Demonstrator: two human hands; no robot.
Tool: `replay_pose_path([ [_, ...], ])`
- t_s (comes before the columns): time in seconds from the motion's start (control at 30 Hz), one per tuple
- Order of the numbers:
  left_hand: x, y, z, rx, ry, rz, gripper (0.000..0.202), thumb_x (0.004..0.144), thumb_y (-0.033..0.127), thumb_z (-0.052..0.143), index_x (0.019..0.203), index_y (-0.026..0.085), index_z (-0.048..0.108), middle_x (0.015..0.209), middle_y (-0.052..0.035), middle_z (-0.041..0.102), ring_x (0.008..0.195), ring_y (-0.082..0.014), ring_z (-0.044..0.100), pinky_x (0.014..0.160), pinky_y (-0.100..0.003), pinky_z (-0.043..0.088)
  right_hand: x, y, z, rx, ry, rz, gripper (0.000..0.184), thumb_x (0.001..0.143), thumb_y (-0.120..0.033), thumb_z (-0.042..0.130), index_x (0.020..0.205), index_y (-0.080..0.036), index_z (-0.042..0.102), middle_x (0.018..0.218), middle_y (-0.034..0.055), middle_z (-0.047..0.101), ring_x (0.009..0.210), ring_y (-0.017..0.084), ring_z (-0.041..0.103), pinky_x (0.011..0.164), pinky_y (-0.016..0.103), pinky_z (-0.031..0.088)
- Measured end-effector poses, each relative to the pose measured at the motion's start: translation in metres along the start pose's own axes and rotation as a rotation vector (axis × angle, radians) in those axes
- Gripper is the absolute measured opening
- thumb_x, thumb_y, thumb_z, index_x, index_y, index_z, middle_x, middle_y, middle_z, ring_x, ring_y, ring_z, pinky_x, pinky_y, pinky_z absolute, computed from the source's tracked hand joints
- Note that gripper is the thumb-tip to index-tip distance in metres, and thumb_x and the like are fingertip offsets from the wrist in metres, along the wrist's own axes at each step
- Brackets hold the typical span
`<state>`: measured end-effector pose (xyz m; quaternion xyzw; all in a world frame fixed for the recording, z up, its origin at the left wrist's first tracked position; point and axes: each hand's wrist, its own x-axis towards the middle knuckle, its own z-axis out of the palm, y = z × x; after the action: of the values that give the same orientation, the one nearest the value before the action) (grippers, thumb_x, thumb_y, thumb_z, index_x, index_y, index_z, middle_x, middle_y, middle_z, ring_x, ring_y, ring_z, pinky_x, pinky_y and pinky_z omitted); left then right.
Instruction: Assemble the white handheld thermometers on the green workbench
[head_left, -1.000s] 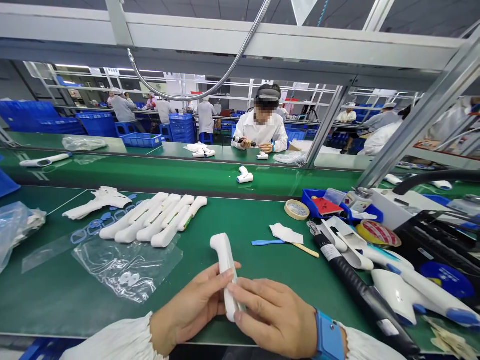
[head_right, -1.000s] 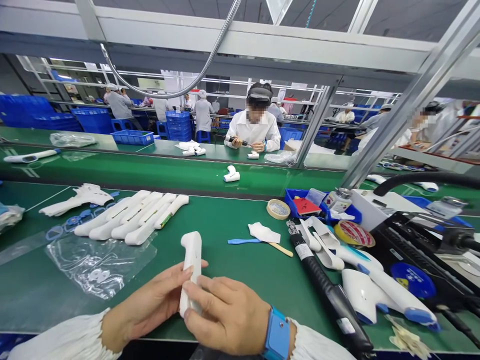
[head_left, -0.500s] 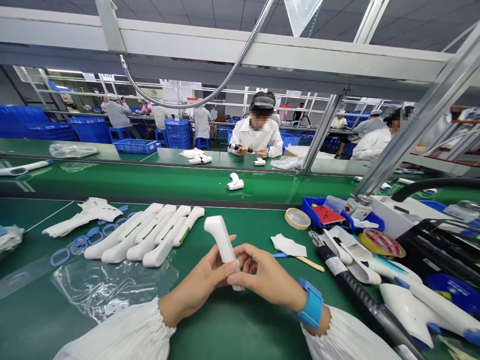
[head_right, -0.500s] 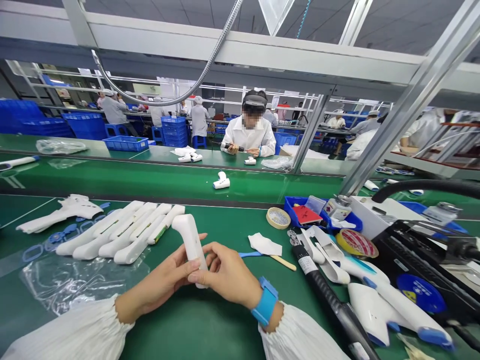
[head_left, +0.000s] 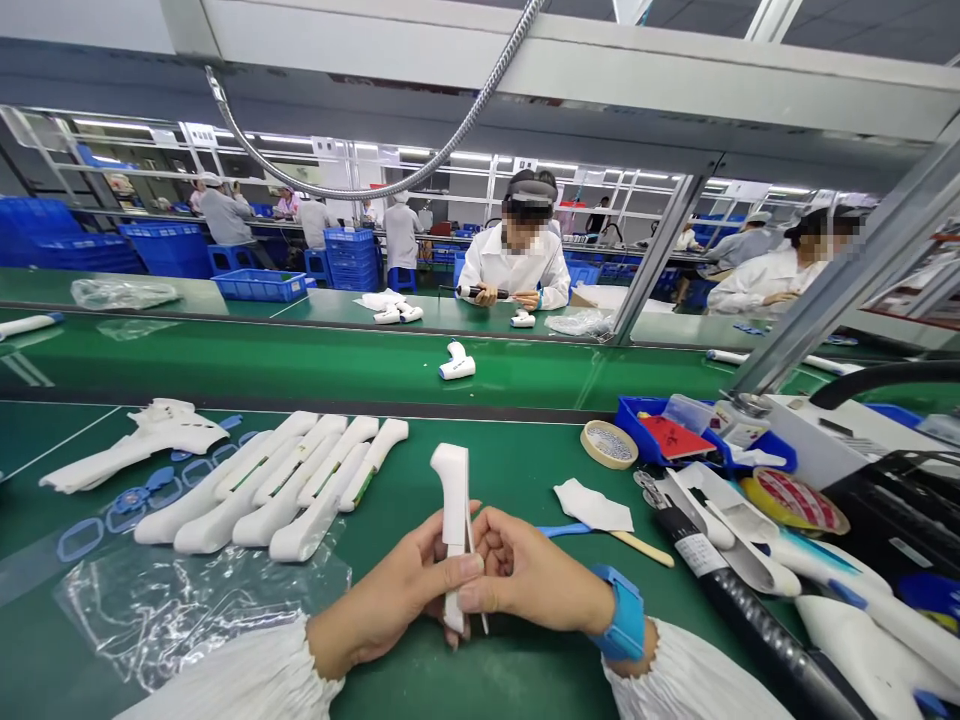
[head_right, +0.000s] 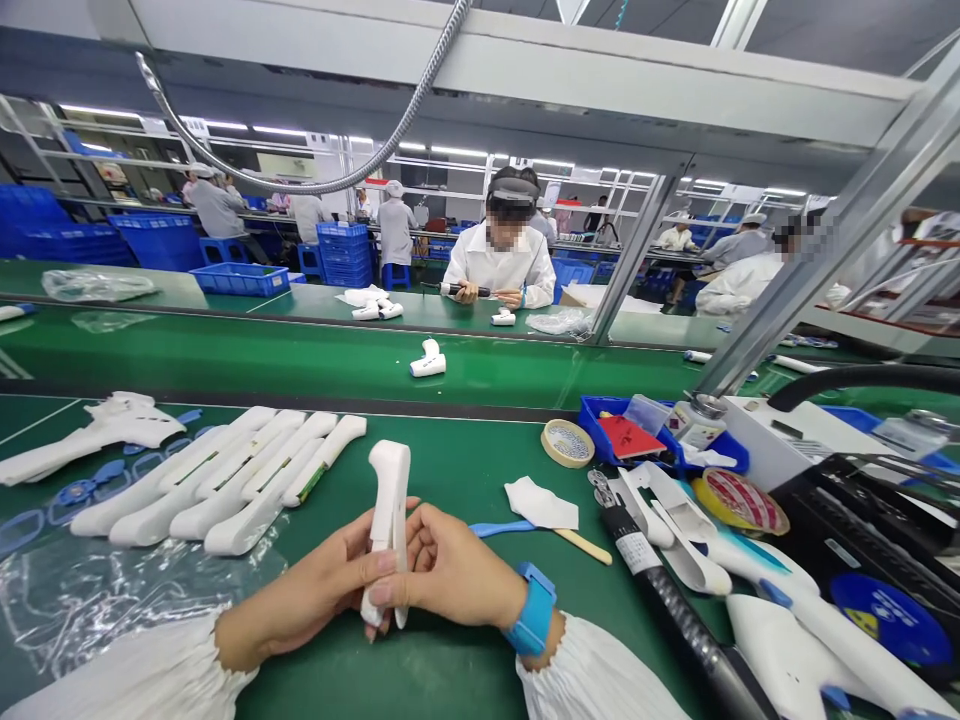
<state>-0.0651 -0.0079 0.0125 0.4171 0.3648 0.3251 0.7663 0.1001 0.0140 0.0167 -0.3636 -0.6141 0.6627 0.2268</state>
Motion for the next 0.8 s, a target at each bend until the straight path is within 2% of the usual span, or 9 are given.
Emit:
replay_pose_path([
  [0.07, 0.0, -0.004, 0.001, -0.025, -0.002, -0.006, 0.062, 0.076, 0.034, 0.062, 0.129, 0.019, 0.034, 0.076, -0.0013, 0.058, 0.047, -0.0093, 0.053, 0.041, -0.02, 0.041, -0.001, 0.001, -0.002, 0.092, -0.047, 0.024, 0.043, 0.059, -0.034, 0.076, 0.081, -0.017, 0.044, 0.069, -0.0042, 0.056, 0.061, 0.007, 0.052, 0.06, 0.022, 0.039],
  [0.2, 0.0, -0.01, 0.0, -0.08, -0.095, -0.018, 0.064, 0.076, 0.032, 0.059, 0.13, 0.019, 0.028, 0.067, 0.0002, 0.058, 0.039, -0.009, 0.052, 0.034, -0.017, 0.035, -0.004, 0.002, 0.003, 0.276, -0.101, 0.043, 0.04, 0.057, -0.029, 0.077, 0.079, -0.016, 0.046, 0.068, -0.0043, 0.058, 0.059, 0.006, 0.055, 0.059, 0.021, 0.041],
  [0.37, -0.002, -0.012, 0.0, -0.135, -0.088, -0.052, 0.066, 0.071, 0.019, 0.057, 0.13, 0.019, 0.026, 0.078, -0.0046, 0.063, 0.046, -0.0131, 0.058, 0.039, -0.021, 0.044, -0.002, 0.009, 0.016, 0.447, -0.194, 0.021, 0.039, 0.059, -0.025, 0.074, 0.082, -0.016, 0.044, 0.061, -0.0026, 0.063, 0.046, 0.008, 0.057, 0.05, 0.02, 0.043],
  [0.43, -0.002, -0.013, 0.001, -0.156, -0.079, -0.05, 0.066, 0.068, 0.015, 0.054, 0.128, 0.018, 0.027, 0.08, -0.0057, 0.064, 0.049, -0.0147, 0.06, 0.041, -0.023, 0.046, 0.0, 0.013, 0.019, 0.472, -0.18, 0.035, 0.039, 0.059, -0.022, 0.072, 0.083, -0.016, 0.043, 0.059, -0.003, 0.063, 0.042, 0.007, 0.056, 0.046, 0.019, 0.043],
  [0.6, 0.0, -0.012, 0.003, -0.178, -0.051, -0.035, 0.067, 0.062, 0.012, 0.05, 0.127, 0.013, 0.029, 0.066, -0.0043, 0.063, 0.047, -0.0161, 0.059, 0.039, -0.024, 0.047, 0.001, 0.015, 0.022, 0.48, -0.095, 0.078, 0.037, 0.057, -0.015, 0.067, 0.085, -0.015, 0.044, 0.056, -0.0023, 0.063, 0.044, 0.008, 0.056, 0.044, 0.017, 0.041],
  [0.8, 0.001, -0.01, 0.002, -0.208, -0.086, -0.008, 0.076, 0.061, 0.01, 0.046, 0.133, 0.012, 0.021, 0.058, -0.004, 0.064, 0.043, -0.0152, 0.057, 0.036, -0.021, 0.045, 0.001, 0.014, 0.023, 0.472, -0.06, 0.079, 0.038, 0.055, -0.013, 0.066, 0.085, -0.015, 0.043, 0.058, -0.0013, 0.065, 0.044, 0.008, 0.057, 0.045, 0.018, 0.043],
])
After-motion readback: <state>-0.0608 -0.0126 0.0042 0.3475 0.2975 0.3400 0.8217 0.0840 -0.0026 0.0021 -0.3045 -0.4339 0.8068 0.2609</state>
